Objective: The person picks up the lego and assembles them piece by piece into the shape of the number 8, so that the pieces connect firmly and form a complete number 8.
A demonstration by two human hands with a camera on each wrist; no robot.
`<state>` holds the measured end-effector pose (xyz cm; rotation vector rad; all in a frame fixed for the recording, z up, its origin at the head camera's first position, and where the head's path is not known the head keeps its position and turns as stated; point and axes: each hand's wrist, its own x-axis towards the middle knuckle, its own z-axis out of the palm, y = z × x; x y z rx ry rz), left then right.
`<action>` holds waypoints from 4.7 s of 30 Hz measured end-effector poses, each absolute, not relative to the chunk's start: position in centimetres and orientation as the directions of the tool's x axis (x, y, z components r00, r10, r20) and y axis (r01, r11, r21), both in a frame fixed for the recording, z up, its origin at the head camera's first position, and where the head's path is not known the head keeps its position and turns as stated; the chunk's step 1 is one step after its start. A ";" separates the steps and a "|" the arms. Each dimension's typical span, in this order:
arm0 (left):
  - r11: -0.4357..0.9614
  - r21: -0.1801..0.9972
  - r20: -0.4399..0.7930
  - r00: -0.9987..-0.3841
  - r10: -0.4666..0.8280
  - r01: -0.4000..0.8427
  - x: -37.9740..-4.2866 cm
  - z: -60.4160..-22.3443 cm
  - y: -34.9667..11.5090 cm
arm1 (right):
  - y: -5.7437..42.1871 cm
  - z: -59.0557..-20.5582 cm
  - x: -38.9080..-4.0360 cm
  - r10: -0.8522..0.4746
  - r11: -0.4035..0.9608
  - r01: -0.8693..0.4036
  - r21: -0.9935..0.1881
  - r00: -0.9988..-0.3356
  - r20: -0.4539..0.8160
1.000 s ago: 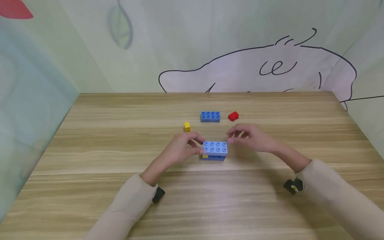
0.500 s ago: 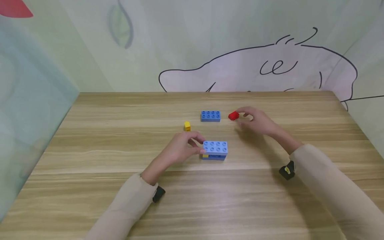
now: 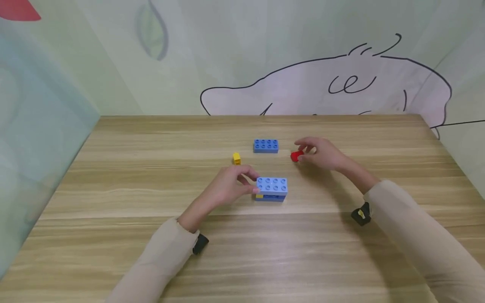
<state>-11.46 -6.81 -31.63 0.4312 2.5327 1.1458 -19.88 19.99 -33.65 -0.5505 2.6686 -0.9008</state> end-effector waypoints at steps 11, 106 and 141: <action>0.635 0.760 -0.175 -0.900 0.399 0.134 -11.5 -31.5 -6.8 | 20.3 -33.5 -19.4 -0.473 0.739 -0.288 -0.610 -0.865 -0.165; 0.608 0.780 -0.159 -0.894 0.418 0.146 -11.7 -31.7 -7.0 | 17.0 -33.3 -11.2 -0.494 0.471 -0.444 -0.762 -0.849 0.189; 0.629 0.763 -0.099 -0.935 0.340 0.149 -14.9 -31.4 -10.2 | 17.3 -33.4 -11.2 -0.491 0.475 -0.409 -0.779 -0.858 0.150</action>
